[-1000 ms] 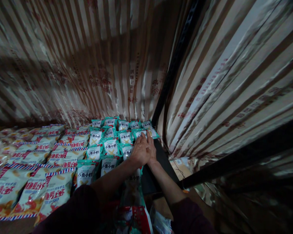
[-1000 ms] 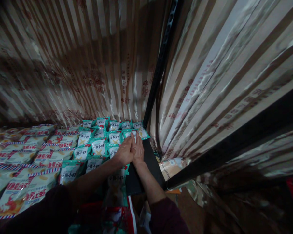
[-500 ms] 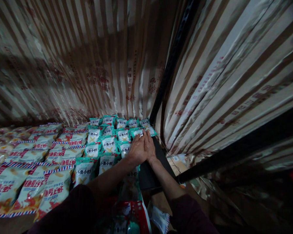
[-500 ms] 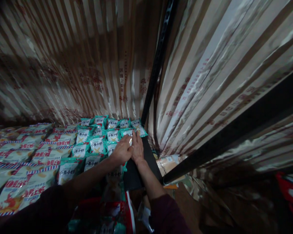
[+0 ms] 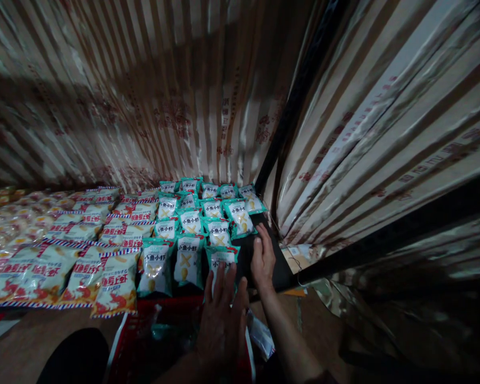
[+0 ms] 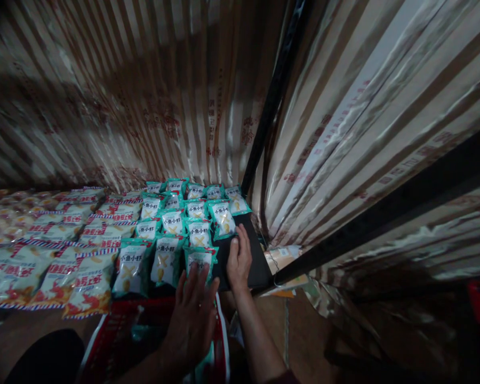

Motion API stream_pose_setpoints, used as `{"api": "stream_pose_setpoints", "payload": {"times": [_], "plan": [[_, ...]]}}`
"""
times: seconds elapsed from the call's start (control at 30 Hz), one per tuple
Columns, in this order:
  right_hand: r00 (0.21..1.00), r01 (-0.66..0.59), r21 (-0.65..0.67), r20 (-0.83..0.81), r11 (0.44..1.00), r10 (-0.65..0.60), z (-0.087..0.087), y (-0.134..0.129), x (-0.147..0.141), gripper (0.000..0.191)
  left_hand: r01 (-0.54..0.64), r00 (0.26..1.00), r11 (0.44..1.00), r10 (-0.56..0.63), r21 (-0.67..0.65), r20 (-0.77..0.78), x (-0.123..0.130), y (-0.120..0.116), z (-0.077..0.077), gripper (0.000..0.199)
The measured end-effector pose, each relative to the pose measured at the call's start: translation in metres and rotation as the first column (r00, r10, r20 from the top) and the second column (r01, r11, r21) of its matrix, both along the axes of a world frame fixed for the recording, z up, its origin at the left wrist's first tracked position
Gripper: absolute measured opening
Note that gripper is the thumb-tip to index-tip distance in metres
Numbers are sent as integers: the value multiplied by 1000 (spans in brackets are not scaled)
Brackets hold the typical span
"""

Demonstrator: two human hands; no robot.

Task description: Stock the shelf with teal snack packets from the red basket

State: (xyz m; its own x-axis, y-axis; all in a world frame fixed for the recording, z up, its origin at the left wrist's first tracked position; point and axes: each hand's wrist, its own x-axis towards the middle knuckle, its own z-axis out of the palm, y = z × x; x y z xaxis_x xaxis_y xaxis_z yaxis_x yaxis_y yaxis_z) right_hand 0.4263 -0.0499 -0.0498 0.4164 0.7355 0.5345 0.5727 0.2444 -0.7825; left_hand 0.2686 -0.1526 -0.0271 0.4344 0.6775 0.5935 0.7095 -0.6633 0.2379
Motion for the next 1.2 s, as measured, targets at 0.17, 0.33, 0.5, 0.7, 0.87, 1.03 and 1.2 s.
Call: {"api": "stream_pose_setpoints", "payload": {"times": [0.17,0.33,0.5,0.7,0.87,1.03,1.2], "plan": [[952,-302,-128,14,945,306,2,-12,-27,46,-86,996,996,87,10,-30,-6,4,-23,58],[924,-373,-158,21,914,381,2,2,-46,47,-92,995,995,91,43,34,-6,16,-27,63],[943,-321,-152,47,935,331,-2,4,-48,48,-27,998,999,25,42,50,-10,21,-31,68],[962,-244,-113,94,963,255,-6,-3,-43,49,-28,999,999,27,30,27,-13,23,-37,63],[966,-245,-173,45,954,256,-14,-5,-44,50,-1,999,998,-1,61,36,-12,27,-38,64],[970,-235,-215,17,948,244,-14,-8,-47,54,20,998,999,-22,29,60,-13,29,-34,65],[975,-216,-229,7,949,224,-14,-11,-49,56,17,999,1000,-17,-1,31,-14,31,-31,66]]}}
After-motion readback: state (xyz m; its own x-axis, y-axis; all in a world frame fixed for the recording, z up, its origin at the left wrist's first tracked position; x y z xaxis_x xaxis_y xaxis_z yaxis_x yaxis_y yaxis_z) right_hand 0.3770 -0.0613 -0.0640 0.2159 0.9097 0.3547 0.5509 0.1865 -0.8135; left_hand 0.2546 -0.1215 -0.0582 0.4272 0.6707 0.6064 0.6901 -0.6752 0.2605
